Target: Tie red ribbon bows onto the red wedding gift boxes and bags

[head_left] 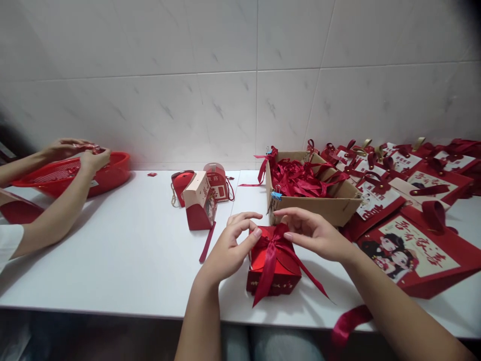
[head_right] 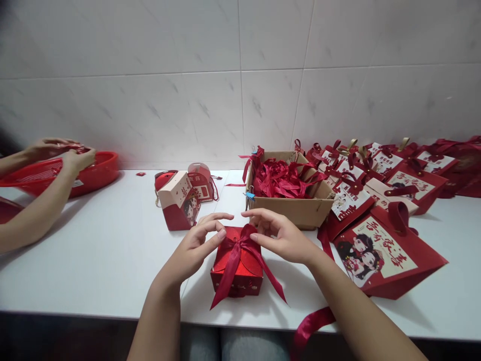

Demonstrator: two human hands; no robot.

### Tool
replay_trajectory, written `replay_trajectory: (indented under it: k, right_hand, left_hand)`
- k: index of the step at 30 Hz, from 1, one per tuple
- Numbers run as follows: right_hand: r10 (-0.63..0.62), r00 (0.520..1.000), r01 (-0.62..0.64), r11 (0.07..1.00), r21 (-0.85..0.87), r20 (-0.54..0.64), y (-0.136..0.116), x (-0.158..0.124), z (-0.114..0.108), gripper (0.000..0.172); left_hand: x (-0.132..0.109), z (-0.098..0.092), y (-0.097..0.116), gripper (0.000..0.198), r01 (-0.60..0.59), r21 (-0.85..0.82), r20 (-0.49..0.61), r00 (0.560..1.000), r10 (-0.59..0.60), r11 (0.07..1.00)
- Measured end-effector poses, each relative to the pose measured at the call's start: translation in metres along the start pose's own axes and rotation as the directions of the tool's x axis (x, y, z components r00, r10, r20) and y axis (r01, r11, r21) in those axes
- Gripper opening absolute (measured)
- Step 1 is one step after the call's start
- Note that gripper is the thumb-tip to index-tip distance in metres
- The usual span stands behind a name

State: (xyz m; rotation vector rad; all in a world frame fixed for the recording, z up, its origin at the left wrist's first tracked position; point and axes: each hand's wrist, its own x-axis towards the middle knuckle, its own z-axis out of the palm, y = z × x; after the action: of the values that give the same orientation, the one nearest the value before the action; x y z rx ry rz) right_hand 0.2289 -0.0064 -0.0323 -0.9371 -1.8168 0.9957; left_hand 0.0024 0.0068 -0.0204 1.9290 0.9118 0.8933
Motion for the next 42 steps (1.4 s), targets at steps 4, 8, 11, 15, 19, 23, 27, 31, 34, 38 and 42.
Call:
replay_trajectory:
  k: [4,8,11,15,19,23,27,31,34,38,42]
  right_hand:
    - [0.124,0.992,-0.124,0.969,0.214,0.015,-0.0019,0.0034,0.0052,0.038]
    - [0.234,0.972,-0.215,0.936,0.278,-0.034,-0.0036,0.0063,0.0077,0.037]
    - [0.267,0.962,-0.238,0.914,0.328,-0.047,-0.0012,0.0073,0.0062,0.038]
    - [0.270,0.956,-0.220,0.920,0.323,-0.118,0.0021,0.0082,0.0053,0.038]
    - [0.171,0.969,-0.155,0.983,0.098,-0.180,0.0016,0.0079,0.0085,0.035]
    - [0.017,0.993,-0.030,0.994,-0.110,-0.115,-0.0001,0.0064,0.0108,0.031]
    - [-0.014,0.996,-0.006,0.973,-0.231,-0.086,-0.0008,0.0052,0.0084,0.021]
    - [-0.048,0.993,0.018,0.967,-0.255,-0.110,-0.0008,0.0050,0.0061,0.022]
    - [-0.102,0.992,0.081,0.967,-0.240,-0.074,-0.0014,0.0046,0.0070,0.020]
    - [-0.097,0.992,0.078,0.976,-0.204,-0.084,-0.0018,0.0041,0.0091,0.022]
    - [-0.112,0.983,0.066,0.955,-0.290,-0.144,0.0007,0.0052,0.0093,0.024]
  left_hand:
    - [0.0009,-0.0010,-0.0044,0.025,-0.003,0.030,0.005,1.000,0.003,1.000]
    - [0.0015,0.0006,-0.0047,0.023,-0.017,0.020,0.033,0.999,0.016,1.000]
    - [0.0017,0.0023,-0.0024,0.023,-0.022,-0.006,0.043,0.999,0.022,1.000]
    - [0.0021,0.0033,-0.0011,0.022,-0.031,0.023,0.038,0.999,0.030,0.999]
    - [0.0037,0.0034,-0.0026,0.025,-0.026,0.054,0.043,0.999,0.024,0.998]
    - [0.0050,0.0034,-0.0027,0.028,-0.040,0.053,0.091,0.995,0.035,0.998]
    - [0.0050,0.0028,-0.0029,0.028,-0.055,0.052,0.072,0.996,0.051,0.997]
    - [0.0044,0.0027,-0.0034,0.026,-0.063,0.052,0.047,0.997,0.060,0.997]
    - [0.0042,0.0037,-0.0032,0.025,-0.046,0.046,0.029,0.999,0.044,0.998]
    - [0.0043,0.0052,-0.0033,0.023,-0.044,0.008,0.008,0.999,0.043,0.999]
    - [0.0045,0.0064,-0.0040,0.025,-0.051,-0.003,-0.004,0.999,0.051,0.999]
